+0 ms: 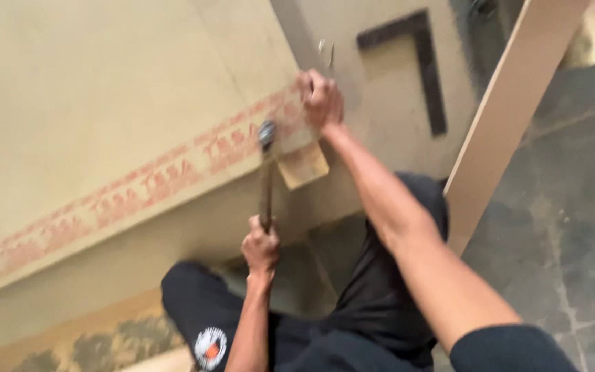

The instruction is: The person uses a hammer to drive nails into a large board placed on the floor. They repeatedly pick up nails, position them, and hammer them into the board while seated.

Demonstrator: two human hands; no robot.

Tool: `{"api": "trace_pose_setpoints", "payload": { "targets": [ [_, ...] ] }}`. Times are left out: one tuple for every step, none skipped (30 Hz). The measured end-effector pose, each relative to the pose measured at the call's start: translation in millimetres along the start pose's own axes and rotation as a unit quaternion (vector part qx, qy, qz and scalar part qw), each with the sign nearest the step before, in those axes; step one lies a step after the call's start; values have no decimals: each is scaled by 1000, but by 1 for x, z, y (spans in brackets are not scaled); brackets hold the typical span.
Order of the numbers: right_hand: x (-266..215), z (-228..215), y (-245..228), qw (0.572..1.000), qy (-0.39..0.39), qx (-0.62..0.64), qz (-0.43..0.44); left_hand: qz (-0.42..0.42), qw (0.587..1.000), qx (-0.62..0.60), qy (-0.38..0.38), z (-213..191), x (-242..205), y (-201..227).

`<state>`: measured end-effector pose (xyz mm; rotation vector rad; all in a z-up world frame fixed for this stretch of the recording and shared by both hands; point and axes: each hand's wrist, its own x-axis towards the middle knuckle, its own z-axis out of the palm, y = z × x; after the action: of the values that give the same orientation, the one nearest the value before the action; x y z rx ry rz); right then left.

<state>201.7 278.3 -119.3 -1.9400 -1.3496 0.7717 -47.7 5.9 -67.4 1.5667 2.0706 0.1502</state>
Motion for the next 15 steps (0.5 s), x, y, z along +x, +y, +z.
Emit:
{"api": "trace_pose_setpoints", "payload": {
  "targets": [
    [7,-5,-5,1000,7,14,6,-7,999,-33,14,11,20,-2],
    [7,-10,-8,1000,13,26,13,-6,998,-43,42,23,33,-4],
    [13,-10,-11,999,17,27,20,-6,996,-55,70,33,44,-7],
    [7,-10,-12,999,8,27,36,-19,994,-60,89,41,44,-11],
    [5,-11,-13,998,-1,28,53,-25,993,-52,102,49,44,-13],
    [2,-10,-16,998,8,25,48,-29,992,-41,116,49,43,-16],
    [0,-11,-19,999,18,23,43,-34,990,-30,130,49,41,-19],
    [1,-11,-22,999,21,22,31,-27,990,-24,134,51,36,-19],
    [0,-13,-23,997,58,36,28,-21,990,-18,137,52,29,-18],
    [3,-14,-23,994,95,50,23,-15,990,-13,142,52,29,-19],
    [5,-14,-21,989,131,64,18,-13,989,-15,147,51,28,-21],
    [18,-13,-17,984,151,70,56,-10,987,-22,161,57,41,-19],
    [34,-8,-12,978,171,76,95,-6,984,-28,176,63,56,-18],
    [28,-11,-1,979,160,67,105,-15,986,-4,165,63,40,-19],
    [28,-13,10,980,150,58,115,-23,988,20,153,62,29,-21]
  ]
}}
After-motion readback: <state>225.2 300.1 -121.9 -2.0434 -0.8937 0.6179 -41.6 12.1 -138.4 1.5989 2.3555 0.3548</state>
